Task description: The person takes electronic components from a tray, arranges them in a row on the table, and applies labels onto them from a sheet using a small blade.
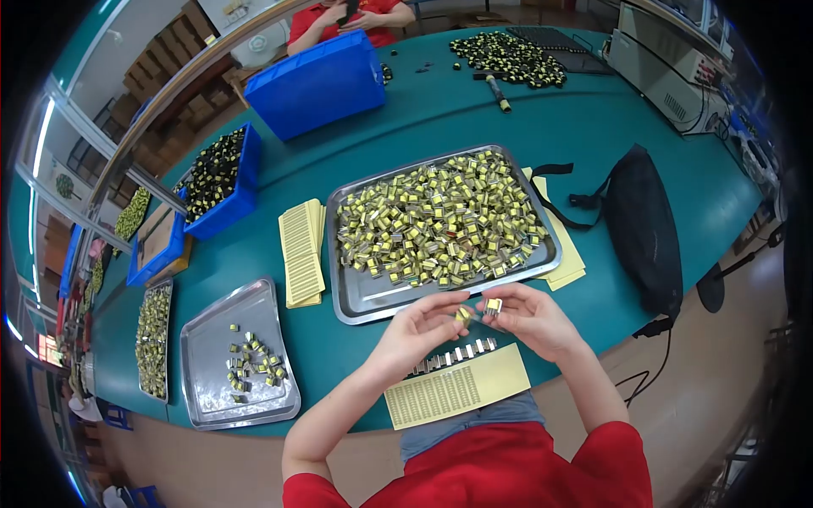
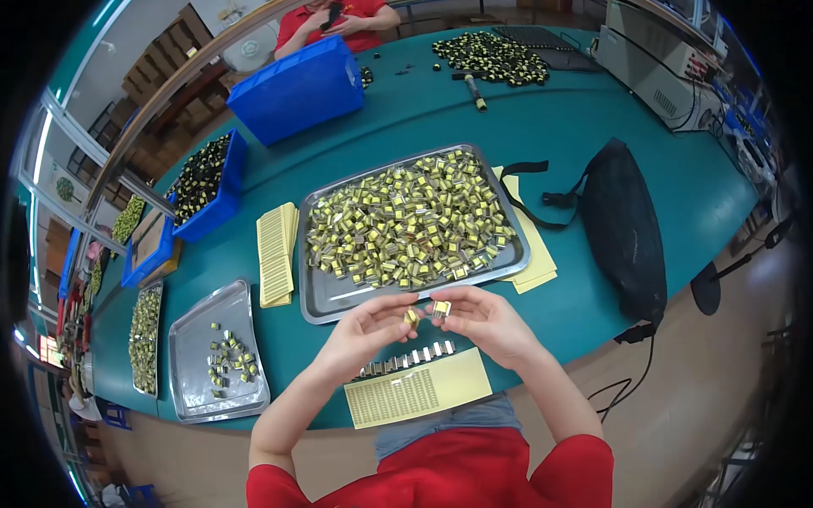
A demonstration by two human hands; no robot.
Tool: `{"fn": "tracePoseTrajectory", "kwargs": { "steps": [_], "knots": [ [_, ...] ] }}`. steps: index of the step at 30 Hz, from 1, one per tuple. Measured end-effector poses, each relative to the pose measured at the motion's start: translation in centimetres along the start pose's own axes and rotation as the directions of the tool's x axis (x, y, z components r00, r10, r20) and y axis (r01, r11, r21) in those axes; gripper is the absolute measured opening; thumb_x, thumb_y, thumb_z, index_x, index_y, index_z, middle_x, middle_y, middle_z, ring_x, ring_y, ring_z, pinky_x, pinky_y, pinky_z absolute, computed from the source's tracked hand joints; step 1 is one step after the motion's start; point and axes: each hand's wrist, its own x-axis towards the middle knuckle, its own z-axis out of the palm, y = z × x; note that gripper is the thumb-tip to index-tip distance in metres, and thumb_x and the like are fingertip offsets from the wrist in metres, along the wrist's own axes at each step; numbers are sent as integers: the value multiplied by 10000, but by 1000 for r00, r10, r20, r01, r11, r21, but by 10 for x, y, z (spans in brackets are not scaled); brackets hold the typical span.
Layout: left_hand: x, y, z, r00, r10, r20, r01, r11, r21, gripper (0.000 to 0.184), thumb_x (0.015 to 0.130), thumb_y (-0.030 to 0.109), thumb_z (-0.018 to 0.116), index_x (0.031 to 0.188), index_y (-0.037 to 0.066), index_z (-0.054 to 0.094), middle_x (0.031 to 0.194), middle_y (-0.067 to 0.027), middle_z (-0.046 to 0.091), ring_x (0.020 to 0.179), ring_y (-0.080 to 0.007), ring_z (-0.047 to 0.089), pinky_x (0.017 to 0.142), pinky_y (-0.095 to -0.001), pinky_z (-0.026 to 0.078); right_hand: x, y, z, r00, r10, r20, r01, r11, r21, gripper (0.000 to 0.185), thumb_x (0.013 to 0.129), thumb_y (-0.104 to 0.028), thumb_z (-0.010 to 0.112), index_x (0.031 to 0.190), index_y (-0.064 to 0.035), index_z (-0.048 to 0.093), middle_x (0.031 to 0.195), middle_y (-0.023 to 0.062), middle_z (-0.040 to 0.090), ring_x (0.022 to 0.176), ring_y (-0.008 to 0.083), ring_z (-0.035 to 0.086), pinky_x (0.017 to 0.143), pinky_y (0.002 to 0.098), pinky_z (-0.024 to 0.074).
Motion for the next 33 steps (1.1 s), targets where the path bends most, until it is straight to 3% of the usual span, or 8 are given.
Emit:
{"fn": "tracePoseTrajectory", "kwargs": {
  "steps": [3, 6, 12, 15, 20, 25, 28, 33],
  "knots": [
    [1, -2, 6, 992, -98, 80, 103, 993, -53, 436, 981, 78, 606, 1371, -67, 475, 1256, -154, 636, 1034, -189, 660, 920, -315, 522, -7, 7, -7, 999, -15, -51, 15, 1000, 9, 384, 957, -31, 624, 1325, 19, 529, 1267, 141, 616, 1144, 209, 619, 1003, 347, 502],
    [-1, -3, 10, 988, -143, 61, 148, 986, -81, 431, 974, 69, 617, 1373, -41, 499, 1276, -143, 626, 1063, -170, 647, 935, -300, 513, -7, 15, -7, 993, -59, -104, 60, 998, 2, 381, 952, -50, 641, 1311, 19, 533, 1224, 142, 626, 1115, 217, 638, 987, 341, 509],
    [-7, -1, 10, 995, -102, -13, 103, 992, 72, 425, 967, 51, 621, 1383, 22, 537, 1295, -118, 617, 1070, -116, 611, 949, -260, 487, 4, 35, -5, 993, -52, -105, 43, 995, -91, 357, 963, -38, 608, 1307, 20, 533, 1193, 139, 630, 1117, 218, 635, 992, 325, 493],
    [-8, -1, 5, 988, -152, -4, 152, 987, 44, 407, 971, 56, 618, 1367, 5, 539, 1295, -128, 614, 1080, -127, 609, 958, -277, 492, 5, 38, -7, 983, -92, -157, 89, 996, -30, 367, 958, -45, 620, 1309, 21, 537, 1198, 134, 630, 1106, 206, 624, 991, 319, 480],
    [-6, -11, -1, 995, -90, 41, 91, 995, -27, 355, 989, 68, 594, 1328, -26, 545, 1290, -137, 612, 1131, -188, 628, 982, -305, 502, -8, 30, -19, 951, -142, -273, 163, 985, 55, 379, 953, -61, 635, 1312, 17, 546, 1190, 128, 637, 1075, 190, 611, 984, 310, 459],
    [-3, -5, 7, 991, -129, 34, 128, 992, 18, 355, 999, 89, 586, 1330, -34, 547, 1295, -133, 613, 1153, -212, 640, 1008, -310, 496, -28, 23, -34, 887, -184, -423, 210, 978, 15, 404, 941, -56, 647, 1315, 33, 523, 1203, 154, 623, 1114, 208, 605, 1024, 345, 471],
    [3, -6, 12, 988, -144, 55, 142, 989, 38, 367, 998, 108, 595, 1339, -23, 557, 1302, -122, 613, 1158, -204, 638, 1011, -309, 494, -38, 18, -37, 901, -143, -411, 196, 977, 89, 407, 939, -39, 638, 1318, 37, 512, 1222, 160, 615, 1130, 219, 605, 1026, 359, 488],
    [12, -17, 24, 985, -145, 95, 140, 988, 58, 400, 987, 124, 624, 1359, -7, 557, 1266, -92, 628, 1145, -181, 639, 1009, -300, 492, -43, 14, -31, 908, -173, -382, 204, 978, 42, 443, 901, 23, 654, 1317, 34, 501, 1227, 158, 612, 1071, 218, 629, 981, 345, 511]
  ]
}}
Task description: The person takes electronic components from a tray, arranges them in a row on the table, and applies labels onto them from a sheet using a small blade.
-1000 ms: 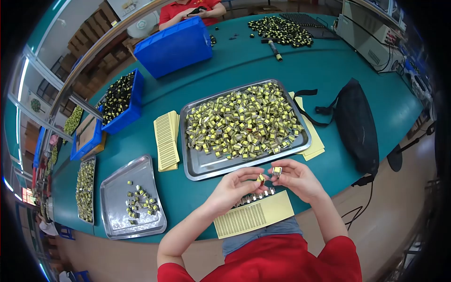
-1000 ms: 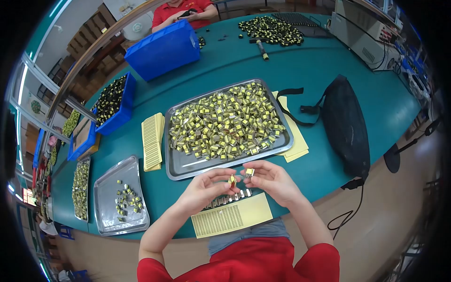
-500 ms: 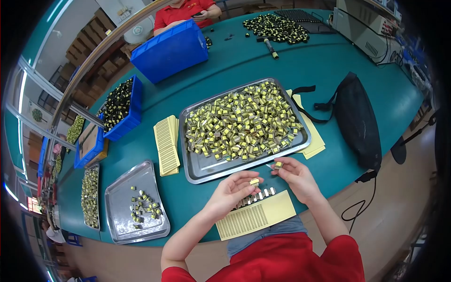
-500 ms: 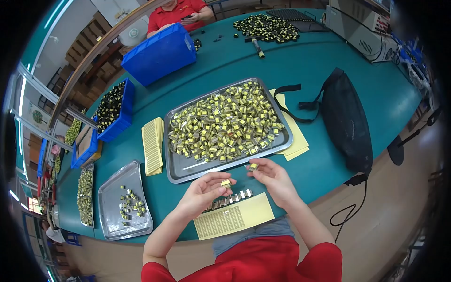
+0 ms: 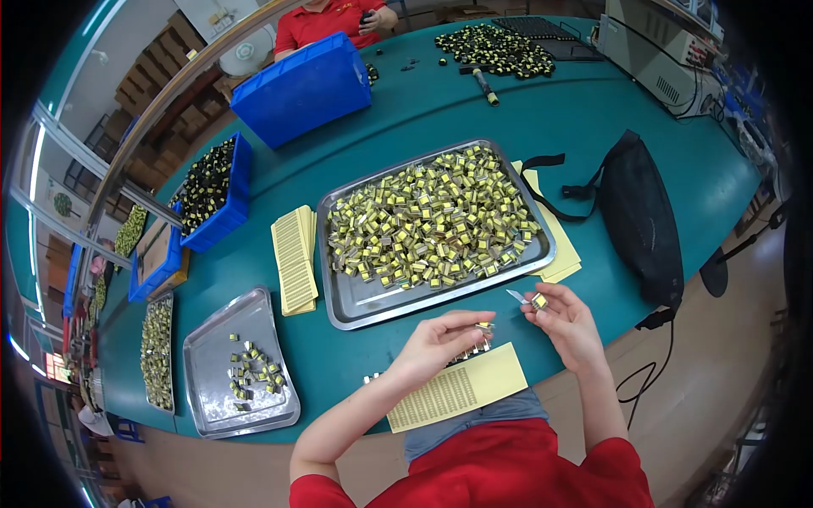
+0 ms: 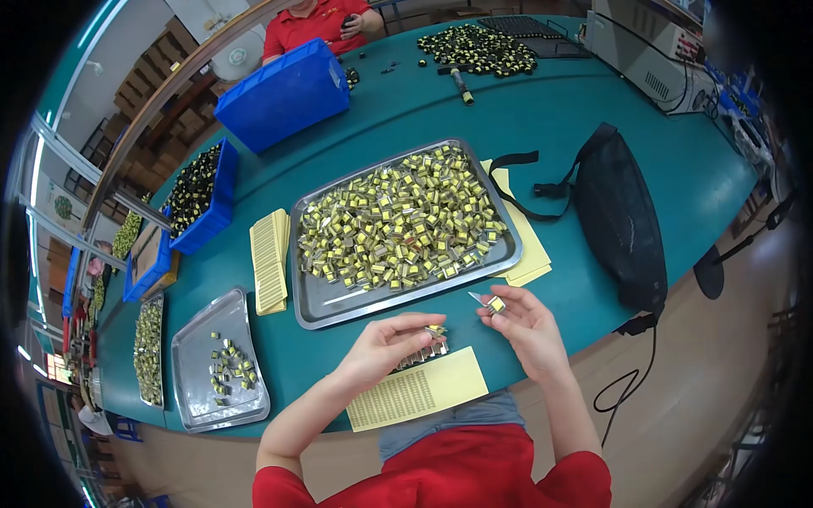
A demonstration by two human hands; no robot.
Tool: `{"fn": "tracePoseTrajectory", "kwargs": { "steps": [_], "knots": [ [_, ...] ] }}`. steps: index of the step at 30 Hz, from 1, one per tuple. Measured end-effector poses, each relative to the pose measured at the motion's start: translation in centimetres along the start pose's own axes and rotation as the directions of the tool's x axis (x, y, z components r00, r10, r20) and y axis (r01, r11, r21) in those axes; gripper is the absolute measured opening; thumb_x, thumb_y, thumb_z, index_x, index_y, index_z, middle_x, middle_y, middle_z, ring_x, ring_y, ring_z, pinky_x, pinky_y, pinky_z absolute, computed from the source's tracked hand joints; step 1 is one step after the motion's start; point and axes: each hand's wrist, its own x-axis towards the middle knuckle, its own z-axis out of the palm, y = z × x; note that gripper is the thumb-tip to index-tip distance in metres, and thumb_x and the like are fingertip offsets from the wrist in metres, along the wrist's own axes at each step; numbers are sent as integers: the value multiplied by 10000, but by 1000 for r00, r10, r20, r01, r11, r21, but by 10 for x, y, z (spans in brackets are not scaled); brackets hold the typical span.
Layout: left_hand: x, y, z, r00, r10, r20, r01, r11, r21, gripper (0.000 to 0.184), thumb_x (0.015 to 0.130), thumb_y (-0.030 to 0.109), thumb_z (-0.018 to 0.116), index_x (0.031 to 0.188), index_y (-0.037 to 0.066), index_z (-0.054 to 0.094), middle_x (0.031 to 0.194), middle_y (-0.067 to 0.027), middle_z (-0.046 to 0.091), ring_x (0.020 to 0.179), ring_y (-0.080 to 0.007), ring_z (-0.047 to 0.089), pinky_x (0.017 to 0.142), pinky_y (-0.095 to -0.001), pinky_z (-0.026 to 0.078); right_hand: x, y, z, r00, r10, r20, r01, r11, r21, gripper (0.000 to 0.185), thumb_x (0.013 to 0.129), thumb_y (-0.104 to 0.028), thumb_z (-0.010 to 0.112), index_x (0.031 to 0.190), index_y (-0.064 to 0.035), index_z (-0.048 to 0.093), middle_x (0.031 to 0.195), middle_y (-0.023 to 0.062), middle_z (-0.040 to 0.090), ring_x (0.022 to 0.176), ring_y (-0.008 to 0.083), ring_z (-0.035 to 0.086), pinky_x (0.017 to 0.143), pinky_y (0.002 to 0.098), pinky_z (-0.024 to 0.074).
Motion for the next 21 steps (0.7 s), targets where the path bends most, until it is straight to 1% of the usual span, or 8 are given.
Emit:
{"fn": "tracePoseTrajectory", "kwargs": {
  "steps": [6, 7, 9, 11, 12, 15, 18, 21],
  "knots": [
    [11, -14, 12, 970, 242, -19, -239, 966, 99, 332, 938, 8, 629, 1269, -10, 607, 1145, -64, 632, 1044, -125, 637, 957, -266, 514, -5, 5, 9, 994, -87, 60, 99, 962, -254, 382, 873, 33, 693, 1237, 9, 578, 1101, 91, 648, 948, 158, 643, 873, 304, 528],
    [13, -16, 14, 962, 271, -34, -260, 946, 193, 325, 921, 9, 640, 1244, -6, 613, 1132, -72, 633, 1031, -142, 642, 937, -275, 520, -4, 8, 7, 990, -115, 84, 135, 944, -301, 367, 873, 20, 705, 1223, 2, 596, 1076, 76, 653, 927, 144, 640, 844, 306, 533],
    [15, -20, 16, 941, 333, -56, -289, 880, 376, 311, 886, 9, 662, 1195, 1, 624, 1107, -89, 635, 1004, -175, 652, 898, -294, 533, -5, 5, 10, 975, -179, 130, 220, 715, -664, 254, 874, -57, 726, 1103, -32, 620, 976, 57, 642, 845, 147, 629, 740, 303, 517],
    [13, -20, 20, 903, 429, 10, -351, 728, 589, 320, 864, 31, 689, 1179, 27, 633, 1128, -90, 621, 986, -192, 637, 875, -312, 526, -10, -6, 21, 958, -212, 195, 260, 350, -900, 204, 877, -107, 729, 1038, -48, 619, 952, 67, 638, 812, 183, 630, 717, 311, 510],
    [12, -21, 21, 882, 468, 51, -374, 630, 680, 324, 853, 42, 702, 1171, 39, 637, 1138, -91, 614, 977, -200, 630, 863, -321, 523, -9, -1, 21, 909, -304, 285, 360, 230, -904, 207, 864, -180, 730, 974, -59, 604, 905, 88, 613, 810, 256, 615, 714, 350, 515],
    [13, -30, 29, 806, 581, 110, -401, 400, 824, 343, 813, 48, 711, 1148, 69, 643, 1075, -109, 601, 984, -280, 593, 856, -377, 504, -7, 6, 18, 845, -342, 411, 414, -67, -908, 212, 852, -188, 727, 983, -68, 610, 891, 88, 595, 850, 289, 605, 728, 389, 516],
    [16, -35, 32, 803, 587, 107, -356, 327, 876, 346, 825, 53, 675, 1162, 48, 597, 1071, -135, 590, 1038, -327, 560, 898, -431, 462, -5, 7, 16, 863, -283, 419, 395, -140, -908, 220, 849, -169, 714, 1020, -81, 608, 894, 86, 574, 901, 287, 607, 754, 405, 512],
    [17, -39, 30, 818, 565, 106, -328, 309, 893, 371, 830, 59, 664, 1184, 26, 558, 1078, -152, 588, 1049, -340, 557, 907, -441, 449, -8, 3, 16, 872, -247, 422, 416, -81, -906, 226, 858, -152, 700, 1050, -87, 601, 933, 90, 580, 929, 289, 610, 777, 412, 507]
  ]
}}
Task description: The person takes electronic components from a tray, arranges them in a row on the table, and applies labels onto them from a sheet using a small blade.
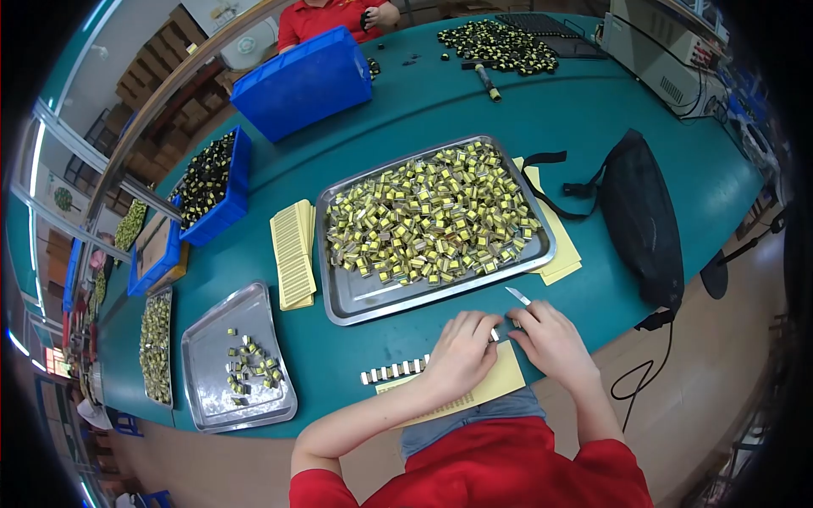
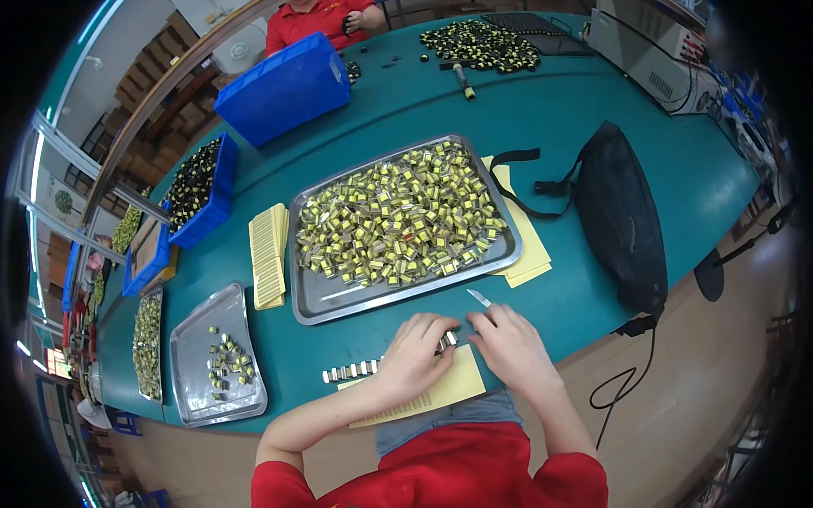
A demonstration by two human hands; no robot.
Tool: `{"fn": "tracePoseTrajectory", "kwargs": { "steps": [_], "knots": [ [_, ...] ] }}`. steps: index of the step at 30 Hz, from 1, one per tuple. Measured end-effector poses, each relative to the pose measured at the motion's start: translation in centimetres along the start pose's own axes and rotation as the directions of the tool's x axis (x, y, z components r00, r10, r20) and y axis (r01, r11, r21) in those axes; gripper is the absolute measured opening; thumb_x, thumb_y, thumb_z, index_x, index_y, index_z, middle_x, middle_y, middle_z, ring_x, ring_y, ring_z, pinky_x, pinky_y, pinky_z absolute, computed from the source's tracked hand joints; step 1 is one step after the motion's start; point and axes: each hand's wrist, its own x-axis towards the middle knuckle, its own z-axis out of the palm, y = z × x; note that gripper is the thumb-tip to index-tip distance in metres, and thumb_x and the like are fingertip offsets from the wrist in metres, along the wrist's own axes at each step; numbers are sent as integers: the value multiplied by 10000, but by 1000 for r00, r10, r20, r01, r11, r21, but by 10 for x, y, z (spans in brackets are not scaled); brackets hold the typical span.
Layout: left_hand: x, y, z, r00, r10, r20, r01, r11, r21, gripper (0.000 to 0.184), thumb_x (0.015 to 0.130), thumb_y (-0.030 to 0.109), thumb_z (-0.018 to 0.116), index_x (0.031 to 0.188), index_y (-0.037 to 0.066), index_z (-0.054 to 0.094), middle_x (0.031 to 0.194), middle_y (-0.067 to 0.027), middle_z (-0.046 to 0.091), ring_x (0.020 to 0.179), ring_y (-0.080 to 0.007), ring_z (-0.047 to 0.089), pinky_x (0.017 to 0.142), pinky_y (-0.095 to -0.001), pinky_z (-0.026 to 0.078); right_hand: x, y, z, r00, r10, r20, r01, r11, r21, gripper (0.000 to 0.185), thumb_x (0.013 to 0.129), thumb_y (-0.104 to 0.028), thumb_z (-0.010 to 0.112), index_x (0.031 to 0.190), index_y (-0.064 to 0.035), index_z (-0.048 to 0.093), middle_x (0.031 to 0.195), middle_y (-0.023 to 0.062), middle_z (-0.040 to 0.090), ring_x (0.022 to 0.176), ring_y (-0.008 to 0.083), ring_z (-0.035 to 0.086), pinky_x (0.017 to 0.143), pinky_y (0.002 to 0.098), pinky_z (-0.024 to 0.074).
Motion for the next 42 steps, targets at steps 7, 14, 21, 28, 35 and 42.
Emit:
{"fn": "tracePoseTrajectory", "kwargs": {
  "steps": [7, 14, 21, 28, 35, 42],
  "knots": [
    [-2, -3, 2, 998, -46, 30, 49, 994, -102, 426, 819, 29, 664, 1212, -4, 504, 1087, -173, 588, 1046, -350, 582, 913, -445, 467, 4, 2, 4, 993, -85, 85, 74, 990, 117, 198, 859, -123, 673, 1026, -61, 586, 914, 113, 610, 915, 320, 618, 801, 428, 503],
    [-6, -4, 1, 997, -53, 47, 60, 983, -172, 437, 827, 15, 663, 1226, -11, 487, 1100, -185, 589, 1067, -366, 588, 935, -443, 478, 7, 2, 6, 987, -91, 134, 70, 985, 155, 201, 835, -107, 667, 1003, -45, 577, 922, 121, 619, 918, 329, 620, 809, 430, 503],
    [-6, -20, -18, 997, -36, -75, 35, 999, -17, 295, 878, 44, 647, 1159, 13, 562, 1104, -180, 588, 1057, -381, 579, 914, -453, 479, 6, 1, 4, 981, -84, 174, 54, 984, 171, 276, 851, -123, 669, 1105, -50, 591, 977, 127, 621, 958, 332, 617, 837, 435, 500],
    [6, -74, -68, 929, -120, -349, 276, 853, 443, 202, 840, 22, 655, 1038, -6, 628, 1027, -135, 574, 982, -341, 563, 836, -440, 473, 6, -14, -18, 990, -7, 138, -11, 992, 128, 316, 883, -144, 675, 1174, -52, 591, 980, 122, 611, 960, 326, 603, 832, 426, 497],
    [7, -76, -74, 943, -195, -271, 258, 940, 222, 183, 842, 58, 717, 999, -3, 645, 1014, -126, 623, 945, -278, 596, 833, -383, 482, 12, -23, -12, 997, -32, 64, 16, 972, 236, 300, 905, -138, 666, 1186, -61, 596, 973, 120, 608, 945, 320, 603, 786, 415, 506],
    [-11, -16, -74, 916, -356, 183, 386, 662, -642, 301, 943, 121, 696, 1206, -7, 627, 1124, -63, 666, 1012, -124, 604, 907, -296, 482, 25, -53, 4, 993, -57, -107, 106, 838, 535, 359, 910, -47, 647, 1267, -64, 612, 984, 119, 640, 917, 285, 640, 800, 360, 527]
  ]
}}
